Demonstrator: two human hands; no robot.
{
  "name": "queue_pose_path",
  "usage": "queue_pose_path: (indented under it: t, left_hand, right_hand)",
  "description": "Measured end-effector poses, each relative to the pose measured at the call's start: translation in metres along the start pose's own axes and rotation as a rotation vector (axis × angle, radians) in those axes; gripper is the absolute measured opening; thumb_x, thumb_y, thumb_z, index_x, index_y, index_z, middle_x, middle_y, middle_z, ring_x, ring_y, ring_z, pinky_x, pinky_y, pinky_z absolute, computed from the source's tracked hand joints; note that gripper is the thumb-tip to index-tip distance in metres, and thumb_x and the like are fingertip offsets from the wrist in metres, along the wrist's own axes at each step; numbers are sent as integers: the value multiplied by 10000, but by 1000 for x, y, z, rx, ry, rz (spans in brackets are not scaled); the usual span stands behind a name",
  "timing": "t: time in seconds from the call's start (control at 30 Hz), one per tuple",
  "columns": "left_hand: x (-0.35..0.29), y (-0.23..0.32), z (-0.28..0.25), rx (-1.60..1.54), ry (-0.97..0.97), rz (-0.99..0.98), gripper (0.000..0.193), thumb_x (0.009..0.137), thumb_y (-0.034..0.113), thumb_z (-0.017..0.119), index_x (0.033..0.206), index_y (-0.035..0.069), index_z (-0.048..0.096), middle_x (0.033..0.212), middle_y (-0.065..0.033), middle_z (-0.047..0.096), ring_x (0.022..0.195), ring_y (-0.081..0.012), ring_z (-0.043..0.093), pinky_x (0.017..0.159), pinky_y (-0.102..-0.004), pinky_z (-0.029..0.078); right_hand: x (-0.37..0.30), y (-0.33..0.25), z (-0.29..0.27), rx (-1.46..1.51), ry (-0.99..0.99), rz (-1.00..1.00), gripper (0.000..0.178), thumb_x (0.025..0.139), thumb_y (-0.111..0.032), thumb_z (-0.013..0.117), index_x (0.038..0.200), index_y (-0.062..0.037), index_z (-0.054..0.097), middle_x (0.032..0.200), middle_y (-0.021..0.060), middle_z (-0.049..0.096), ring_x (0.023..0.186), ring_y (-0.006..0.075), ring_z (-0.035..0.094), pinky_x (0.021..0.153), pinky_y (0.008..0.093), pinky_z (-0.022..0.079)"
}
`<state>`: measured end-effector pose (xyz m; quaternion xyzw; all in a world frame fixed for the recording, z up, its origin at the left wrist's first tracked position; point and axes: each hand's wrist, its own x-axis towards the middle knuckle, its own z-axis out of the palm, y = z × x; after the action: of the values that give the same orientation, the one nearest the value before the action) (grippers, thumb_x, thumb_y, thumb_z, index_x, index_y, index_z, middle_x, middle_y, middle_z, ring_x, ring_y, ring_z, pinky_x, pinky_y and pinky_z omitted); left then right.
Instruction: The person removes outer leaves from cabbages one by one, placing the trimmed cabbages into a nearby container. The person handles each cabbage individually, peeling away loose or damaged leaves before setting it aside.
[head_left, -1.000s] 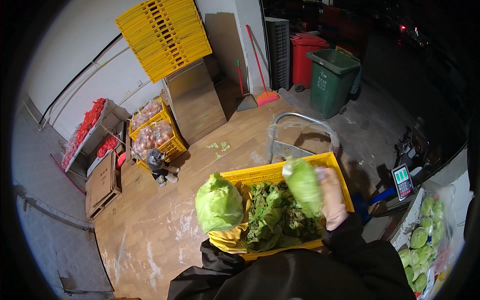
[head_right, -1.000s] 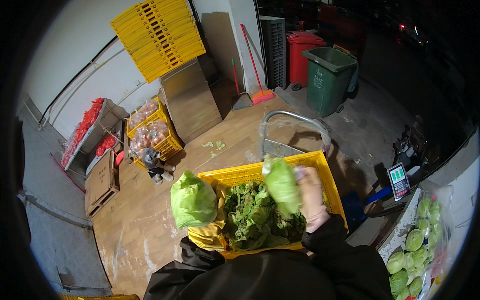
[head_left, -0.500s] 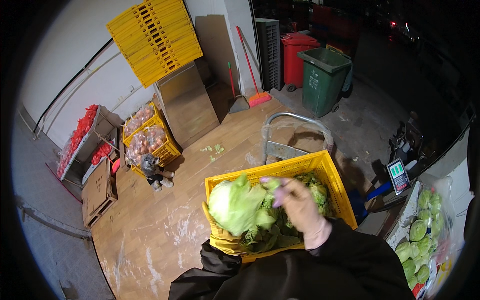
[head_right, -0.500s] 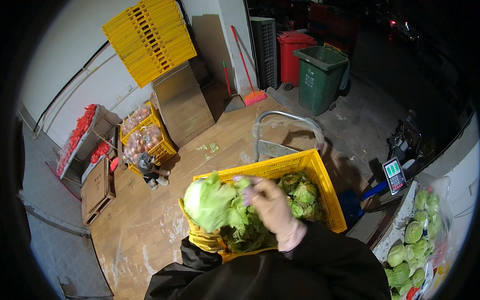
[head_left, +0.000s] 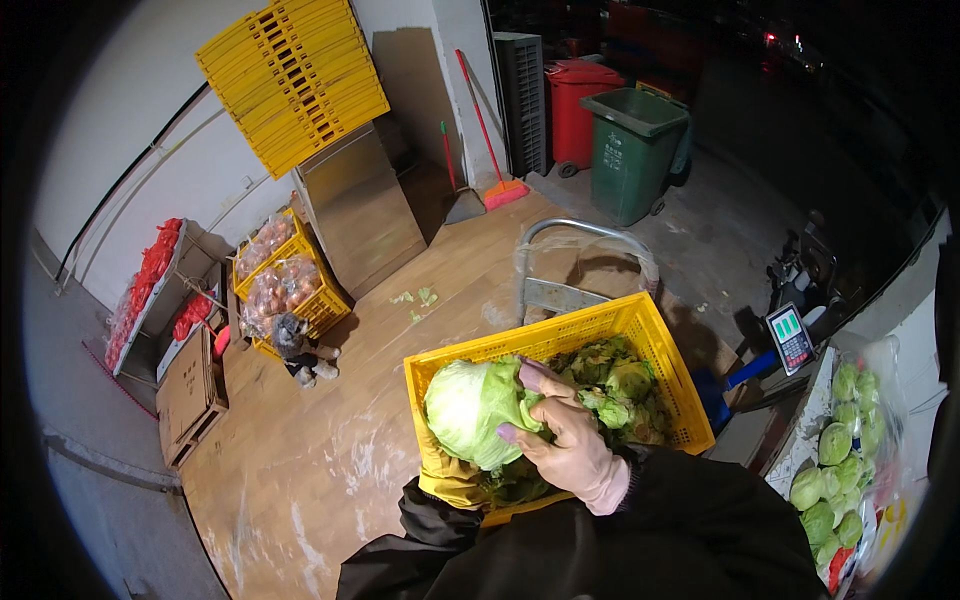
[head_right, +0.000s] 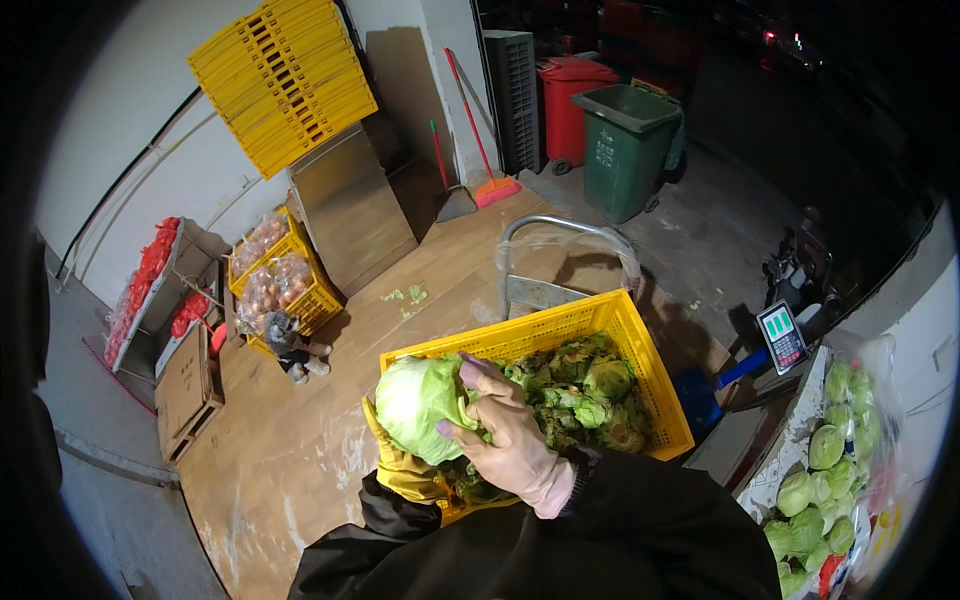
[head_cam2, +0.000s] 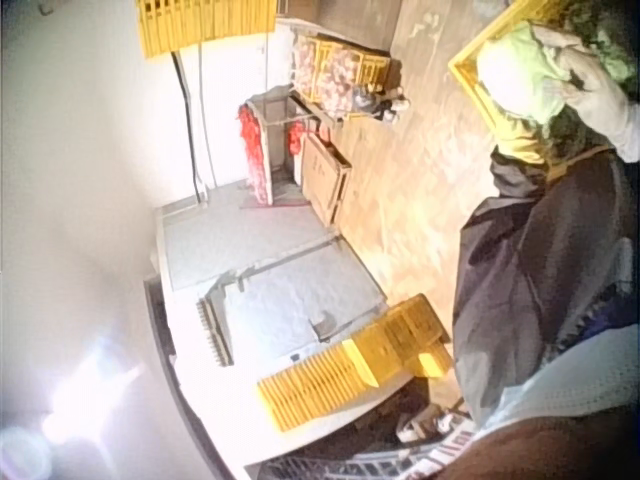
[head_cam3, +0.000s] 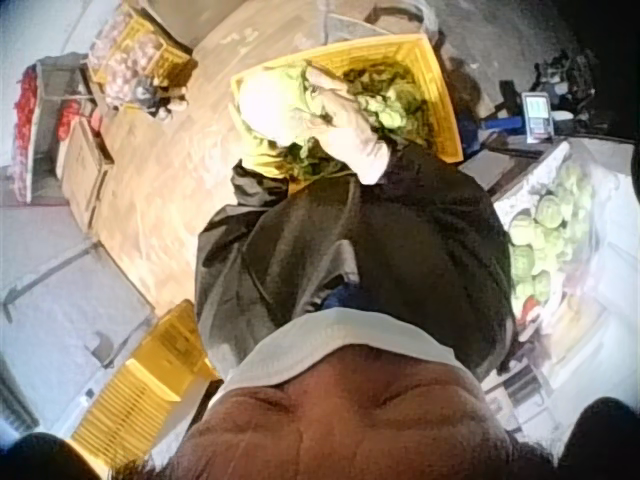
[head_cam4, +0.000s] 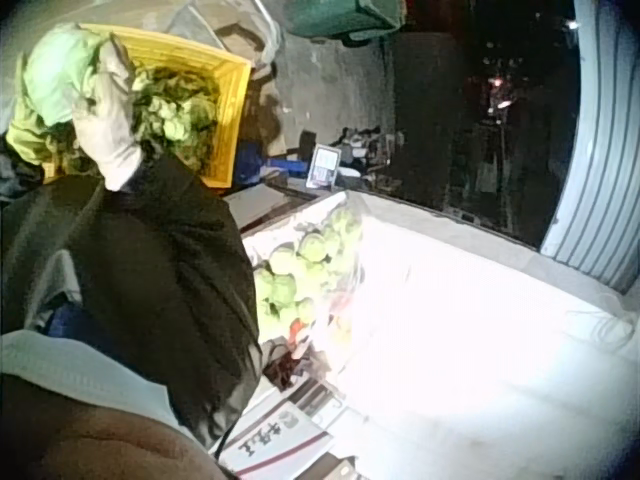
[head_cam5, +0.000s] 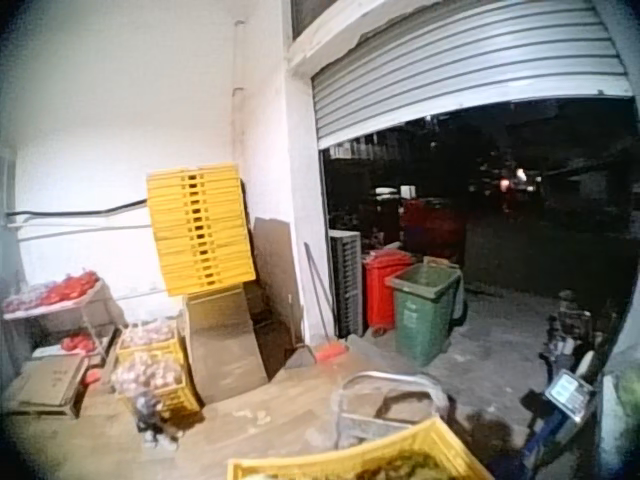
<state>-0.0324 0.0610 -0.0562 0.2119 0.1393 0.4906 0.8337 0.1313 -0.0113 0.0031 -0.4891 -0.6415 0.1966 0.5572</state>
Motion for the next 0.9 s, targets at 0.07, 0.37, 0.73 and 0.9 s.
queue_pose_path:
  t: [0.07, 0.37, 0.73, 0.9]
  left_hand:
    - [4, -3, -4, 202, 59, 72, 797, 883, 686, 448, 1474, 154, 396, 1466, -147, 460, 1331, -342, 457, 1122, -541, 352]
    - [9, 5, 0, 2073, -70, 641, 524, 959, 392, 515, 1413, 137, 467, 1368, -48, 576, 1250, -224, 543, 1107, -435, 382]
    - [14, 4, 34, 452, -82, -72, 575, 897, 449, 629, 1342, 100, 525, 1242, -109, 638, 1067, -245, 642, 998, -406, 491]
    - [37, 7, 33, -131, -44, -627, 728, 983, 612, 371, 1434, 42, 416, 1396, -231, 500, 1236, -378, 551, 1010, -512, 505]
  right_hand:
    - [-1, 0, -4, 109, 35, 4, 259, 830, -140, 789, 861, -6, 570, 1308, 235, 581, 1221, 311, 561, 1016, 396, 449]
    - [-44, 91, -29, -118, -273, 978, 281, 943, -216, 646, 1055, 40, 612, 869, 136, 657, 818, 177, 623, 750, 321, 509]
    - [-49, 83, -50, -675, -356, 712, 500, 959, -485, 559, 1118, -27, 681, 969, 210, 695, 854, 363, 673, 746, 441, 521]
    - [16, 32, -59, 120, -233, 238, 736, 943, -369, 656, 1505, -41, 313, 1494, 149, 426, 1399, 246, 391, 1150, 359, 313]
